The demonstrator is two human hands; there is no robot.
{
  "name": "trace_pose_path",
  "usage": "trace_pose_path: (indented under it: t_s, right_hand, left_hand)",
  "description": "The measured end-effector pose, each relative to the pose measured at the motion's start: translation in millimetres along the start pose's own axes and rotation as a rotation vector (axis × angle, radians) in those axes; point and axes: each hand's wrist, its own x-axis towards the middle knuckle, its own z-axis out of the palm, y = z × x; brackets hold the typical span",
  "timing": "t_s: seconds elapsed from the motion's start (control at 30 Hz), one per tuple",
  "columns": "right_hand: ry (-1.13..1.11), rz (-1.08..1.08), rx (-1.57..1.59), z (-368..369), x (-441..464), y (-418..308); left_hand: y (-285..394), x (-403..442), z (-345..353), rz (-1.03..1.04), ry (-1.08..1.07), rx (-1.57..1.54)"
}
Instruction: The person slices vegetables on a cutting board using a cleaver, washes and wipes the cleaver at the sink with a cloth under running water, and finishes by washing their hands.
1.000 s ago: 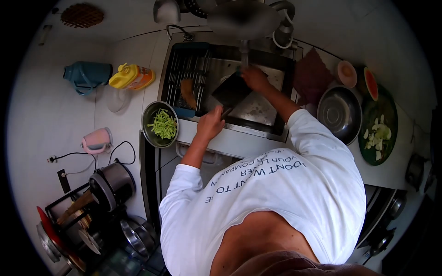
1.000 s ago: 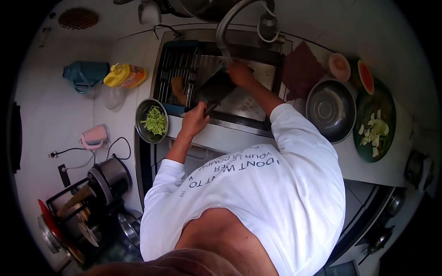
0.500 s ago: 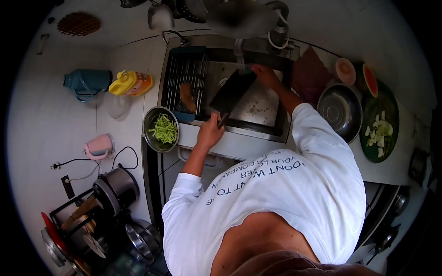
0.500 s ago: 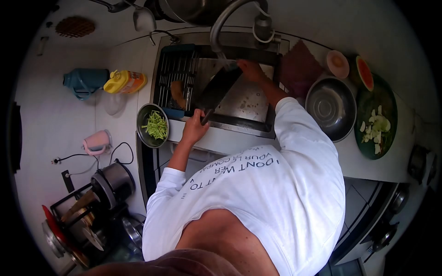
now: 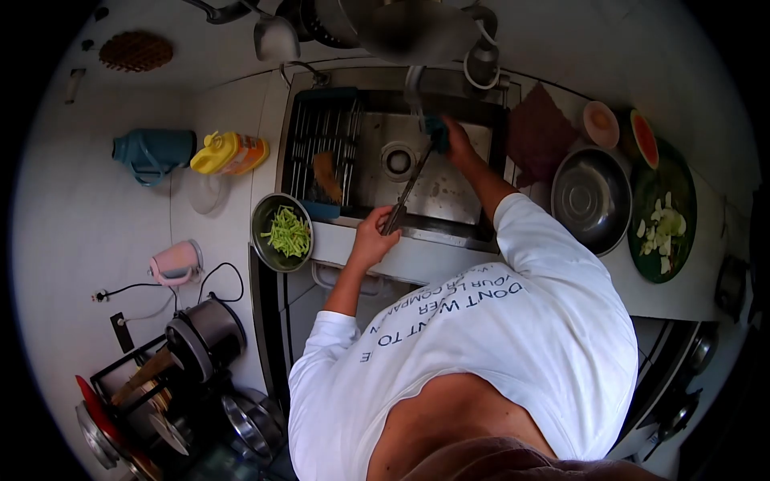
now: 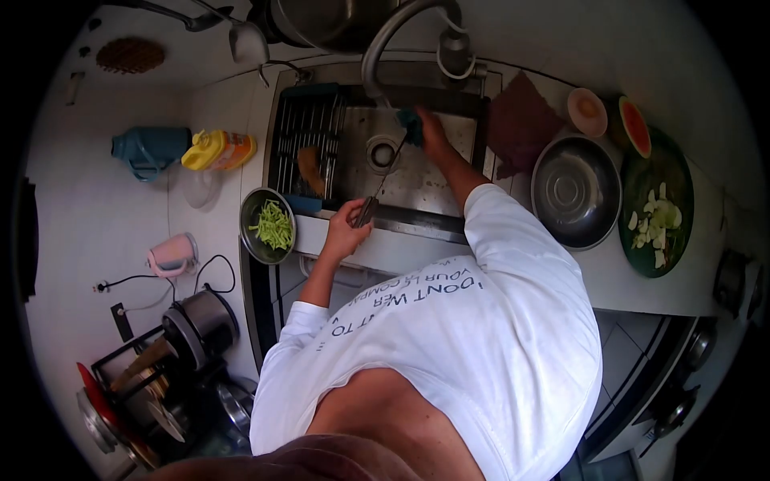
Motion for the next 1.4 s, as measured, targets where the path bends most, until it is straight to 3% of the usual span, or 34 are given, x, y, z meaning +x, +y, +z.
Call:
trace_pose_path:
  t_s: [0.17,0.27,0.37,0.43,0.5,0.57,0.67,0.77,0.87,0.93,1.0,1.07,1.1,1.23,1.33,1.4]
  right_hand:
    - [0.039,0.156,-0.052,-9,22,17]
    - [0.083,0.058,-0.056,-20,51,34]
    - [-0.041,0.033,0.111,13,53,30]
    - [-0.145,-0.327,-0.364,-11,102,63]
    - [-0.112,-0.316,-0.335,1,103,64]
    - [0.062,0.077,0.189,59,52,26]
    - [-0.023,-0.121,-0.262,41,61,39]
    - [0.006,-0.161,-0.059,46,49,39]
    - [0.256,-0.406,-0.504,60,26,38]
    - [0.054,-0.56,-0.998,77,-18,21]
    - [-0.254,-0.396,-0.859,96,-69,18]
    - [-0.514,-0.543,-0.961,97,-89,31]
    - [-0.573,-0.725,-1.192,93,-89,34]
    - [-0.353,-0.957,-1.533,76,-51,24]
    - [-0.189,-0.875,-1.379,59,-13,8]
    - [-0.063,-0.514,-1.469,50,13,2]
  left_hand:
    - [22,-9,2,-0.089,0.007,-0.201]
    - [24,-11,8,-0.094,0.06,-0.394]
    - [25,-9,14,-0.064,0.15,-0.578]
    - [28,-8,15,-0.072,0.207,-0.654]
    - [31,-8,13,-0.064,0.234,-0.731]
    - [37,-9,13,-0.072,0.267,-0.826]
    - [40,-11,13,-0.105,0.294,-0.983]
    - [37,-4,15,-0.113,0.278,-1.061]
    - [27,8,19,-0.146,0.267,-1.108]
    - [21,19,21,-0.196,0.259,-1.166]
    - [15,25,23,-0.213,0.224,-1.215]
    - [11,30,25,-0.199,0.16,-1.252]
    - [15,30,25,-0.199,0.138,-1.23]
    - [20,19,29,-0.22,0.065,-1.151]
    - [18,6,34,-0.242,0.032,-1.128]
    - [18,0,37,-0.232,0.009,-1.135]
